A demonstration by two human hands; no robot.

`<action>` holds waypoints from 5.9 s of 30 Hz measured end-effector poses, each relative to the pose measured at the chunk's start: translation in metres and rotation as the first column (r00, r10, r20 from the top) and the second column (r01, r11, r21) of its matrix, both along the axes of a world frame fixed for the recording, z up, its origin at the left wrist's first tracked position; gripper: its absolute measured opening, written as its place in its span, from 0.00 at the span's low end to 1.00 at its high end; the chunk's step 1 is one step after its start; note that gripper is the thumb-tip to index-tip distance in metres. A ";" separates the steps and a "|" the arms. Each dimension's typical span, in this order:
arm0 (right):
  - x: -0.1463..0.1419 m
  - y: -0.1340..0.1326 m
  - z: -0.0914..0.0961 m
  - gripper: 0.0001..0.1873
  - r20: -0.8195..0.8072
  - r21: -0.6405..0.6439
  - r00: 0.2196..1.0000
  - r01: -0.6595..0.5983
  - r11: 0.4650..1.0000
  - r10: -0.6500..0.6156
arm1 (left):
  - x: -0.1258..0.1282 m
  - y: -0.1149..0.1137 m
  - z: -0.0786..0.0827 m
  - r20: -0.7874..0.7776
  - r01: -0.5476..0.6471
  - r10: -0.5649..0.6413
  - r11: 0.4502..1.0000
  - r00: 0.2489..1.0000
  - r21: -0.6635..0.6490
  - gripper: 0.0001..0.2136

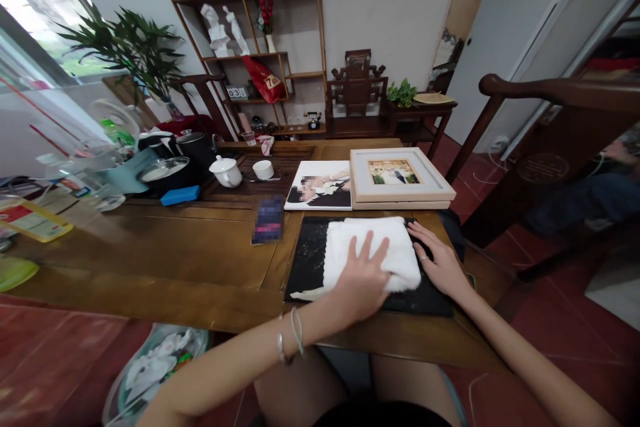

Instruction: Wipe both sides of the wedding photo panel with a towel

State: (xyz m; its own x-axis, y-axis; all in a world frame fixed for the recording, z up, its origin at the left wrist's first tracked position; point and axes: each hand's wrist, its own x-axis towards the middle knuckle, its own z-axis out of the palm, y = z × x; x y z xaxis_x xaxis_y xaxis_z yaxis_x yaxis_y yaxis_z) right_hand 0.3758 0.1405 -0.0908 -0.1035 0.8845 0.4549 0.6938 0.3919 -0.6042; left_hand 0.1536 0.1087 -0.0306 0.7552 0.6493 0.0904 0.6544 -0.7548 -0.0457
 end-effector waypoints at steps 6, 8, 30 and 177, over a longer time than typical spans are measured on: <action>0.001 0.001 0.001 0.20 -0.029 -0.021 0.999 -0.016 1.000 0.016 | -0.006 -0.070 0.001 0.072 0.181 -0.176 0.981 0.982 -0.065 0.14; 0.002 0.001 0.001 0.20 -0.031 -0.019 0.999 -0.017 1.000 0.016 | -0.008 -0.067 0.003 0.067 0.177 -0.172 0.980 0.983 -0.086 0.15; -0.001 -0.001 0.001 0.20 -0.022 -0.003 1.000 0.005 1.000 -0.005 | -0.017 -0.057 -0.005 0.048 -0.113 0.113 0.994 0.992 -0.005 0.13; -0.007 -0.014 0.009 0.16 -0.024 -0.015 1.000 0.003 1.000 -0.004 | -0.069 -0.013 0.003 -0.073 0.081 -0.083 0.996 0.994 -0.034 0.10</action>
